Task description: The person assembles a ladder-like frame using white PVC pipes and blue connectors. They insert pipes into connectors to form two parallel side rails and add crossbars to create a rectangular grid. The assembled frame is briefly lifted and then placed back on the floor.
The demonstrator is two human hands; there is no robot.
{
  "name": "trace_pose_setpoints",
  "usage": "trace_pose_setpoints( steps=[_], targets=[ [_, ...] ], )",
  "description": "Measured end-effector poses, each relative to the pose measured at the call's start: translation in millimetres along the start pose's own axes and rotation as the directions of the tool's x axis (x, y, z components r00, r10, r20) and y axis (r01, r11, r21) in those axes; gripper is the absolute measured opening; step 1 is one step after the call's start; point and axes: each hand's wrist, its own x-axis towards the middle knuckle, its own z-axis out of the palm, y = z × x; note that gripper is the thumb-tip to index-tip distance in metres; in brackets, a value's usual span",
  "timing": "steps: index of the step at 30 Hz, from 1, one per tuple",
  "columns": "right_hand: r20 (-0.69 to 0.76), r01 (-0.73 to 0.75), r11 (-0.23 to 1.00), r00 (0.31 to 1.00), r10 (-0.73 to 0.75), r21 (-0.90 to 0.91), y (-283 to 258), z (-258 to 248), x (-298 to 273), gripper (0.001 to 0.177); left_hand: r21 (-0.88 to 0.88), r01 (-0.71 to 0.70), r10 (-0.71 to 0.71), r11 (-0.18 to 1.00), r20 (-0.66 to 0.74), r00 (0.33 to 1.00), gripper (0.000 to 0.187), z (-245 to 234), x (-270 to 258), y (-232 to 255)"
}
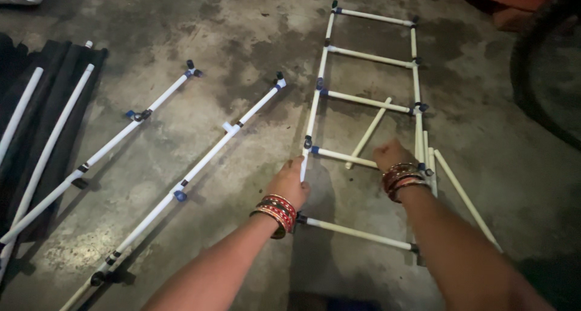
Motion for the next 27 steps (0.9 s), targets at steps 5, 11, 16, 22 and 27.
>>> trace_pose_setpoints(
  steps=[5, 11, 16, 22, 27],
  targets=[
    [-0.342, 0.279, 0.954, 0.891, -0.299, -0.109, -26.8, 2.9, -42.5, 0.012, 0.005, 0.026, -0.026, 1.0, 0.027, 0.999, 0.061, -1.5, 3.0, -2.7],
    [-0.253, 0.311, 0.949, 0.915, -0.313, -0.048, -42.4, 20.0, -95.6, 0.013, -0.035, -0.018, 0.018, 0.999, -0.011, 1.0, 0.062, -5.5, 2.8, -2.4],
    [-0.09, -0.186, 0.964, 0.974, 0.206, 0.191, -62.2, 31.1, -86.4, 0.031, -0.031, -0.04, 0.039, 0.999, -0.027, 0.999, 0.06, -10.7, 4.7, 2.4],
    [0.025, -0.308, 0.827, 0.942, 0.336, 0.47, -64.0, 55.1, -62.3, 0.03, 0.025, -0.048, 0.049, 0.999, -0.021, 0.999, 0.062, -9.1, 13.8, 6.9],
    [0.137, -0.427, 0.777, 0.9, 0.413, 0.462, -52.9, 53.9, -55.5, 0.028, 0.034, -0.045, 0.046, 0.998, -0.021, 0.999, 0.061, -9.4, 13.7, 4.9]
  ],
)
